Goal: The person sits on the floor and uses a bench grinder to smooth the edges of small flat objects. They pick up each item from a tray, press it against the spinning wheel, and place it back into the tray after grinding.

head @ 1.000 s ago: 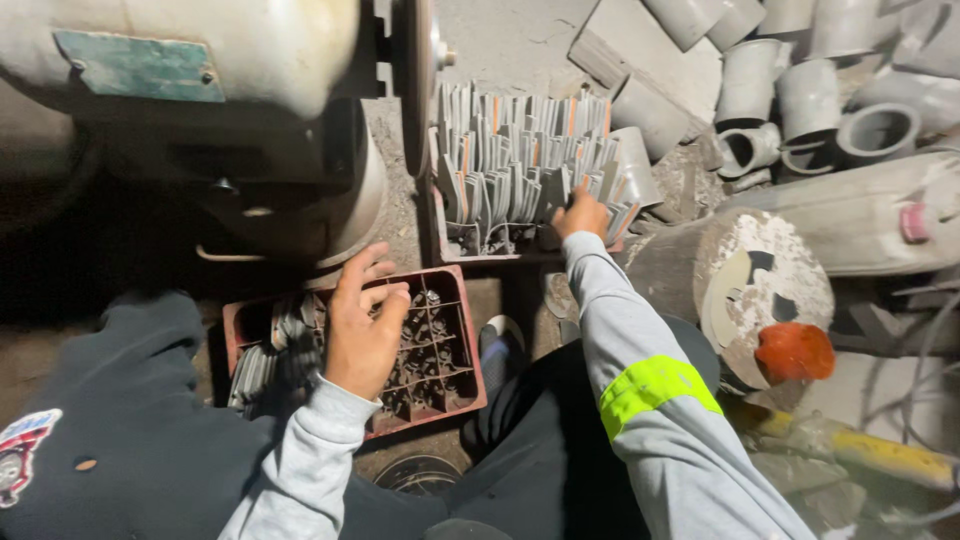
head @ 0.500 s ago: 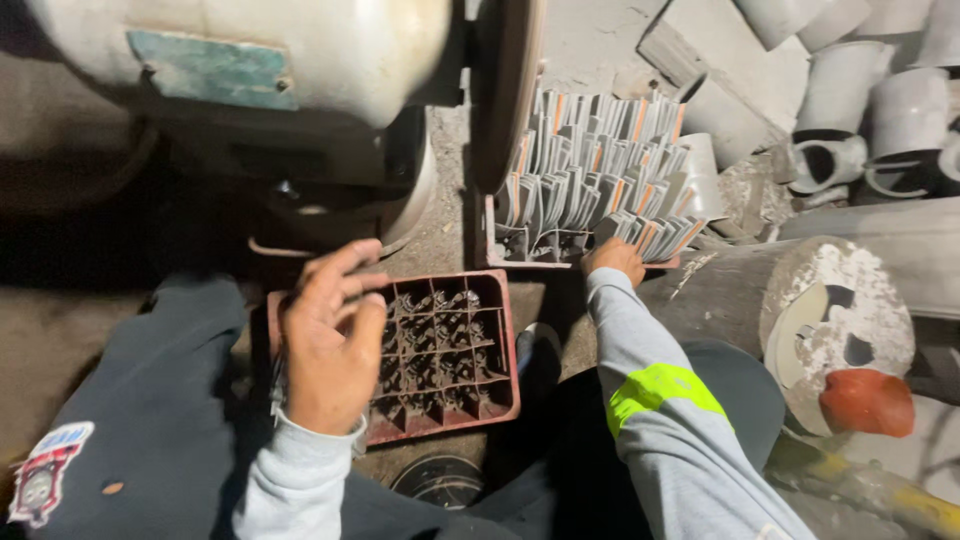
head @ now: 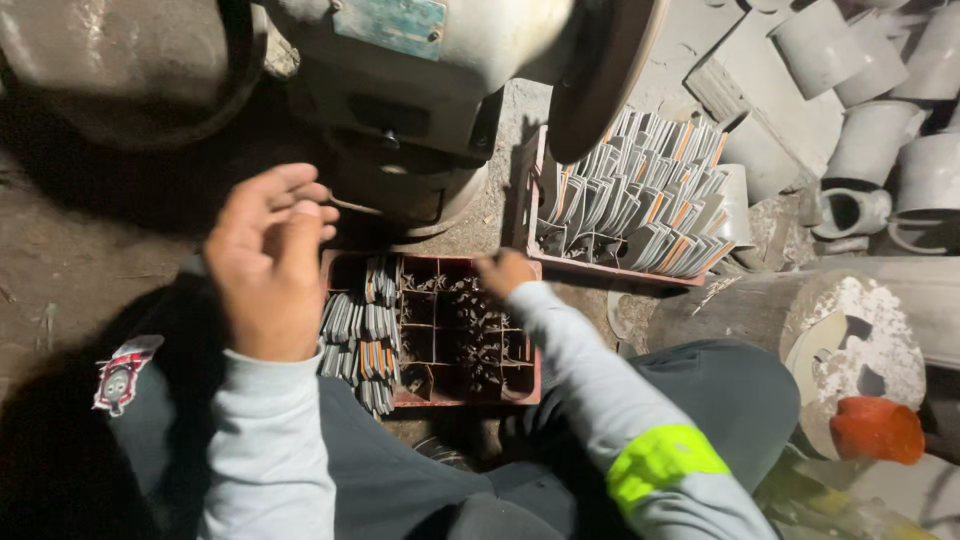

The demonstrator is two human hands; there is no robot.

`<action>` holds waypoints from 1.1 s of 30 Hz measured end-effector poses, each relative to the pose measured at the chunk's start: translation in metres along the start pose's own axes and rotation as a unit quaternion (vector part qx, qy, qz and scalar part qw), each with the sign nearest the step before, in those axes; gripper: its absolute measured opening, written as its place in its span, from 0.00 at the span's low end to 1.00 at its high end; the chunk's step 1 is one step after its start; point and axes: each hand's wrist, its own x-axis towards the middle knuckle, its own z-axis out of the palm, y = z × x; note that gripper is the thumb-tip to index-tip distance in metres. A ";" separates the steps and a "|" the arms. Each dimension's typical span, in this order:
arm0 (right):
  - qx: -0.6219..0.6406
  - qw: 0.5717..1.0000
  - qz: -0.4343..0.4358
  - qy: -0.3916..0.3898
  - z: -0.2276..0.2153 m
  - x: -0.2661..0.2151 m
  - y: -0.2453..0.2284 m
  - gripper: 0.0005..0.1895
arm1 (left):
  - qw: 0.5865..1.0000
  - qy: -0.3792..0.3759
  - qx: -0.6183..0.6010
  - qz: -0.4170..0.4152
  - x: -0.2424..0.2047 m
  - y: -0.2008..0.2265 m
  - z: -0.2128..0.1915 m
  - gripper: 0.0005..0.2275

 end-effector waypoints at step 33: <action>-0.133 0.949 -0.275 0.071 -0.146 -0.127 -0.024 0.20 | 0.615 -0.303 0.654 -0.320 0.003 -0.324 0.069 0.27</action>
